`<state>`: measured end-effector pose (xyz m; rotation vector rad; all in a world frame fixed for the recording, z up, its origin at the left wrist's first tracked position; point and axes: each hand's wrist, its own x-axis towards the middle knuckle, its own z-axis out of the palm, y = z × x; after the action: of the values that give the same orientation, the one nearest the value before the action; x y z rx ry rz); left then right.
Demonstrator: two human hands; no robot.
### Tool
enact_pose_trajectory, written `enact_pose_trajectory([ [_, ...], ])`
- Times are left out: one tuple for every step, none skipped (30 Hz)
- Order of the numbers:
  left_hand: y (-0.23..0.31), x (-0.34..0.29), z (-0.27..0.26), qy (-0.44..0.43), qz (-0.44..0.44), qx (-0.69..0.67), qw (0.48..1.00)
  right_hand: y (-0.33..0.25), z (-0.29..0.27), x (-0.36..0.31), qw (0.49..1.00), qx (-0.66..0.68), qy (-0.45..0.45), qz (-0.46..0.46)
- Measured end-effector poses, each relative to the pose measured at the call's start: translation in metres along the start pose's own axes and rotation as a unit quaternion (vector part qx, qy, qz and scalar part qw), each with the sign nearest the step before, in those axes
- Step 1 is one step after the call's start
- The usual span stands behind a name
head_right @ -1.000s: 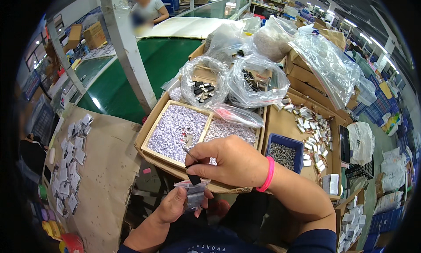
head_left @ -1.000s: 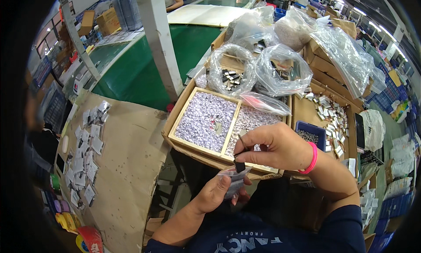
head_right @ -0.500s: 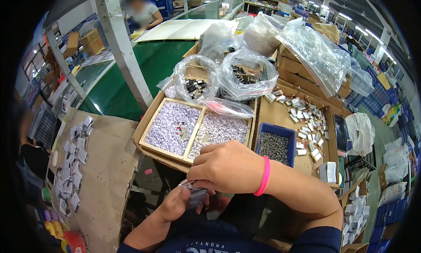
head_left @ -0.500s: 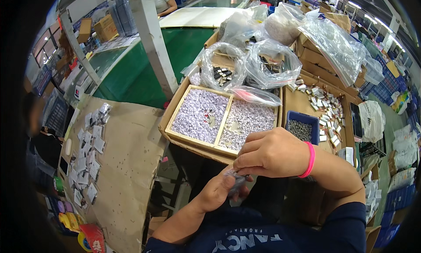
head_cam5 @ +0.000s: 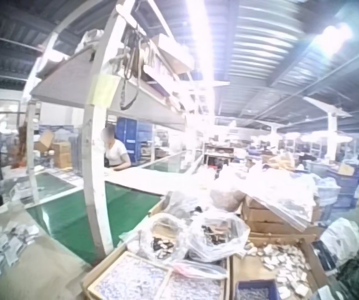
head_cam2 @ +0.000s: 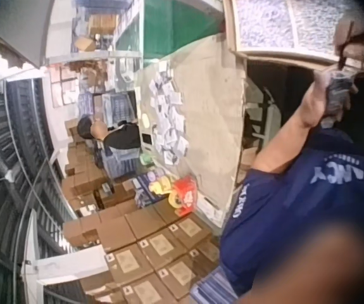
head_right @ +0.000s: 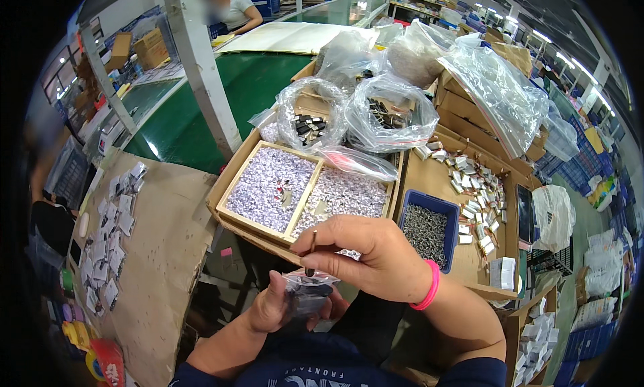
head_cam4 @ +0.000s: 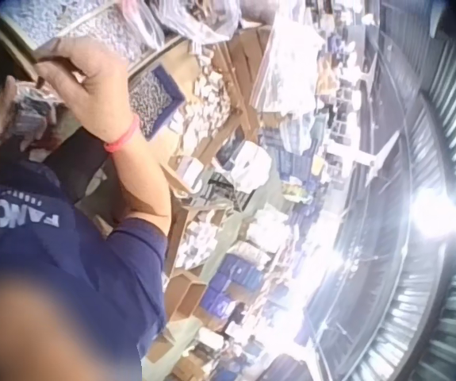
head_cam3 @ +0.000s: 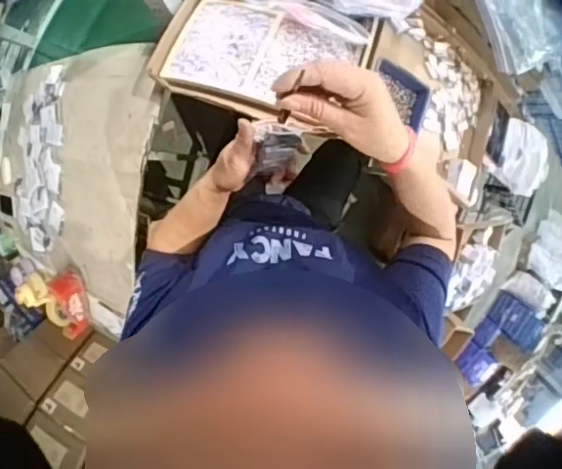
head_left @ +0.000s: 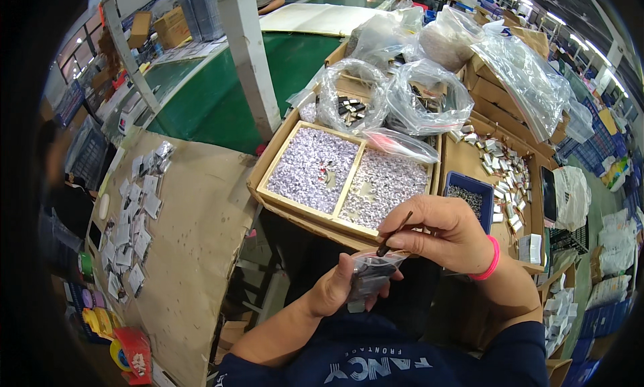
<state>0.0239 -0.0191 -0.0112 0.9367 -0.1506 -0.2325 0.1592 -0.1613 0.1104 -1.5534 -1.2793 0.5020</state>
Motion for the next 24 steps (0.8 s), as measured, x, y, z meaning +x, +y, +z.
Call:
enact_pose_trajectory([
  [0.000, 0.001, 0.000, -0.002, -0.001, 0.002, 1.000, 0.003, 0.004, -0.002, 0.999, 0.028, 0.012, 0.035],
  [0.000, 0.001, 0.001, -0.005, -0.002, 0.005, 1.000, 0.006, 0.005, -0.003, 0.996, 0.060, 0.005, 0.068],
  [0.000, 0.002, 0.001, -0.007, -0.003, 0.009, 1.000, 0.009, 0.007, -0.004, 0.990, 0.116, 0.004, 0.077],
  [0.000, 0.003, 0.001, -0.007, -0.003, 0.011, 1.000, 0.012, 0.008, -0.005, 0.983, 0.163, 0.007, 0.081],
  [0.001, 0.003, 0.001, -0.006, -0.004, 0.013, 1.000, 0.014, 0.009, -0.006, 0.974, 0.210, 0.009, 0.085],
  [0.001, 0.004, 0.001, -0.006, -0.005, 0.014, 1.000, 0.016, 0.008, -0.007, 0.967, 0.232, 0.009, 0.105],
  [0.001, 0.004, 0.001, -0.005, -0.007, 0.017, 1.000, 0.017, 0.008, -0.009, 0.959, 0.254, 0.009, 0.126],
  [0.002, 0.005, 0.001, -0.004, -0.008, 0.019, 1.000, 0.019, 0.008, -0.010, 0.950, 0.280, 0.009, 0.140],
  [0.003, 0.005, 0.002, -0.006, -0.007, 0.023, 1.000, 0.021, 0.009, -0.011, 0.951, 0.272, 0.010, 0.144],
  [0.003, 0.006, 0.003, -0.002, -0.013, 0.023, 1.000, 0.025, 0.011, -0.010, 0.952, 0.270, 0.010, 0.143],
  [0.004, 0.007, 0.003, 0.000, -0.016, 0.023, 1.000, 0.028, 0.014, -0.010, 0.953, 0.267, 0.010, 0.142],
  [0.004, 0.007, 0.004, 0.011, -0.017, 0.021, 1.000, 0.030, 0.016, -0.011, 0.951, 0.278, 0.024, 0.136],
  [0.004, 0.008, 0.005, 0.015, -0.017, 0.005, 1.000, 0.033, 0.020, -0.011, 0.948, 0.288, 0.038, 0.130],
  [0.003, 0.009, 0.006, 0.029, -0.016, -0.013, 0.999, 0.035, 0.022, -0.012, 0.945, 0.299, 0.051, 0.124],
  [0.003, 0.009, 0.007, 0.042, -0.013, -0.030, 0.999, 0.036, 0.023, -0.014, 0.943, 0.300, 0.061, 0.128],
  [0.003, 0.009, 0.007, 0.030, -0.006, -0.051, 0.998, 0.037, 0.023, -0.016, 0.942, 0.301, 0.070, 0.132],
  [0.003, 0.010, 0.006, 0.026, -0.012, -0.062, 0.998, 0.037, 0.023, -0.018, 0.941, 0.302, 0.076, 0.129],
  [0.003, 0.010, 0.006, 0.024, -0.015, -0.073, 0.997, 0.038, 0.025, -0.019, 0.941, 0.295, 0.080, 0.148],
  [0.003, 0.010, 0.005, 0.022, -0.012, -0.086, 0.996, 0.039, 0.026, -0.020, 0.941, 0.287, 0.081, 0.161],
  [0.003, 0.010, 0.004, 0.010, -0.015, -0.092, 0.996, 0.040, 0.028, -0.020, 0.941, 0.279, 0.081, 0.173],
  [0.002, 0.010, 0.003, 0.006, -0.022, -0.095, 0.995, 0.040, 0.030, -0.020, 0.939, 0.276, 0.081, 0.188],
  [0.002, 0.011, 0.003, 0.007, -0.025, -0.097, 0.995, 0.042, 0.035, -0.020, 0.950, 0.242, 0.102, 0.168],
  [0.001, 0.011, 0.002, 0.008, -0.028, -0.100, 0.995, 0.043, 0.037, -0.019, 0.945, 0.243, 0.111, 0.187],
  [0.001, 0.011, 0.002, -0.001, -0.017, -0.111, 0.994, 0.044, 0.039, -0.020, 0.940, 0.244, 0.119, 0.206],
])
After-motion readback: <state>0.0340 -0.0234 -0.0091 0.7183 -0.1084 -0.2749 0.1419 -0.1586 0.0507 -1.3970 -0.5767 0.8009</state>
